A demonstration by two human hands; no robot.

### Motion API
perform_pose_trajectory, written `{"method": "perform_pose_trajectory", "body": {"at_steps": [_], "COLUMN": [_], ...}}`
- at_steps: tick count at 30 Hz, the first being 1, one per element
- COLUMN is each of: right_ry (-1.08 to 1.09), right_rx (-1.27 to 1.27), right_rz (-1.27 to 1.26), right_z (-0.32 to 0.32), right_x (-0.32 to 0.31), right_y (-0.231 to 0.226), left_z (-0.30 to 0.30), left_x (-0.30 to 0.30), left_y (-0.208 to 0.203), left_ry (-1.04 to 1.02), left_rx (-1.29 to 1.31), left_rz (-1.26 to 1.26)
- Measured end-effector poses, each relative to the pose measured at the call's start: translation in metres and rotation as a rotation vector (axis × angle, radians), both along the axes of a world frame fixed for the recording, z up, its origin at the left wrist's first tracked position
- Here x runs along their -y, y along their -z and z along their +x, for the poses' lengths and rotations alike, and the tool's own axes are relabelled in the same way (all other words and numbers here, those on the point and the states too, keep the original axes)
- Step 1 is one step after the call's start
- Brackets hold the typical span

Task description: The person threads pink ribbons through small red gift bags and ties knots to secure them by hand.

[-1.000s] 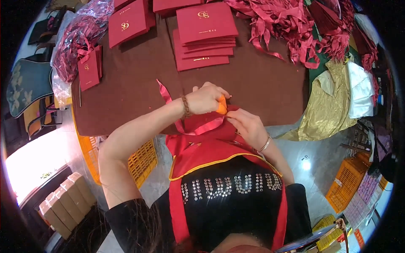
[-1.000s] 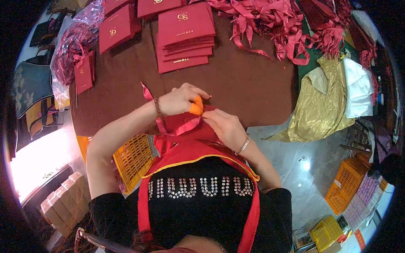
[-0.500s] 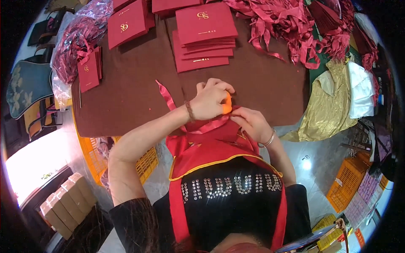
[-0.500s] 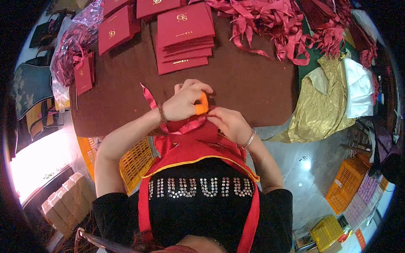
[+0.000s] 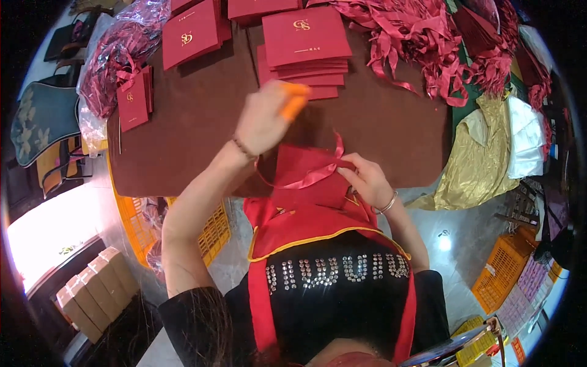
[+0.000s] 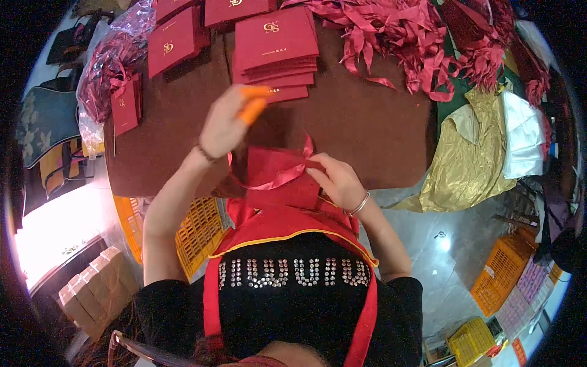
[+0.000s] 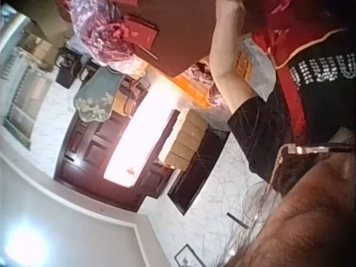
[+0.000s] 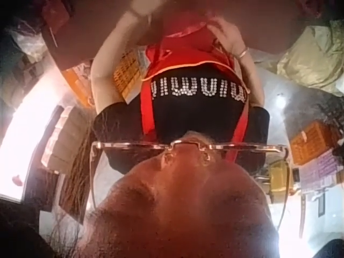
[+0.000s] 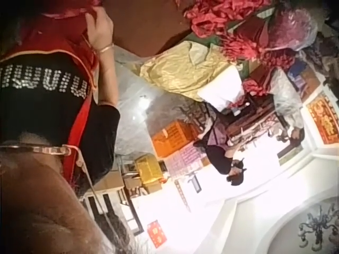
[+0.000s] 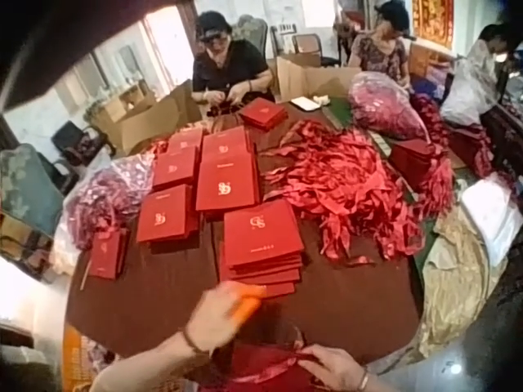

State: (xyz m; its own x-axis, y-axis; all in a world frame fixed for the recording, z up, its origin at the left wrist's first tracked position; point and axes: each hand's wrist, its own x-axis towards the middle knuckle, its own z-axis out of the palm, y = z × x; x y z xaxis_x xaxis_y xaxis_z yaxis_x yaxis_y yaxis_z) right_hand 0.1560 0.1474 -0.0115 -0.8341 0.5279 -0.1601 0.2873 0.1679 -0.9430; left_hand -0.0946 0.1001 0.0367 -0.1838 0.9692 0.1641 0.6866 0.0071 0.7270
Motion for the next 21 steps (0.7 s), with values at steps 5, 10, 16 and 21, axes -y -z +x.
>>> {"method": "perform_pose_trajectory", "body": {"at_steps": [5, 10, 16, 21], "right_ry": [0.101, 0.100, 0.056, -0.122], "right_rx": [0.025, 0.163, -0.109, -0.084], "right_rz": [-0.046, 0.434, 0.629, 0.597], "right_z": [-0.006, -0.012, -0.044, -0.069], "right_x": [0.004, 0.004, -0.005, 0.005], "right_y": [-0.007, -0.025, -0.032, -0.025], "left_z": [-0.035, -0.005, -0.007, -0.013], "left_x": [0.077, 0.097, 0.105, 0.114], "left_y": [0.012, 0.018, 0.045, 0.046], "left_ry": [-0.429, -0.543, -0.498, -0.527], "left_rx": [-0.200, -0.307, -0.349, -0.196], "left_rz": [-0.217, -0.388, -0.255, -0.177]}}
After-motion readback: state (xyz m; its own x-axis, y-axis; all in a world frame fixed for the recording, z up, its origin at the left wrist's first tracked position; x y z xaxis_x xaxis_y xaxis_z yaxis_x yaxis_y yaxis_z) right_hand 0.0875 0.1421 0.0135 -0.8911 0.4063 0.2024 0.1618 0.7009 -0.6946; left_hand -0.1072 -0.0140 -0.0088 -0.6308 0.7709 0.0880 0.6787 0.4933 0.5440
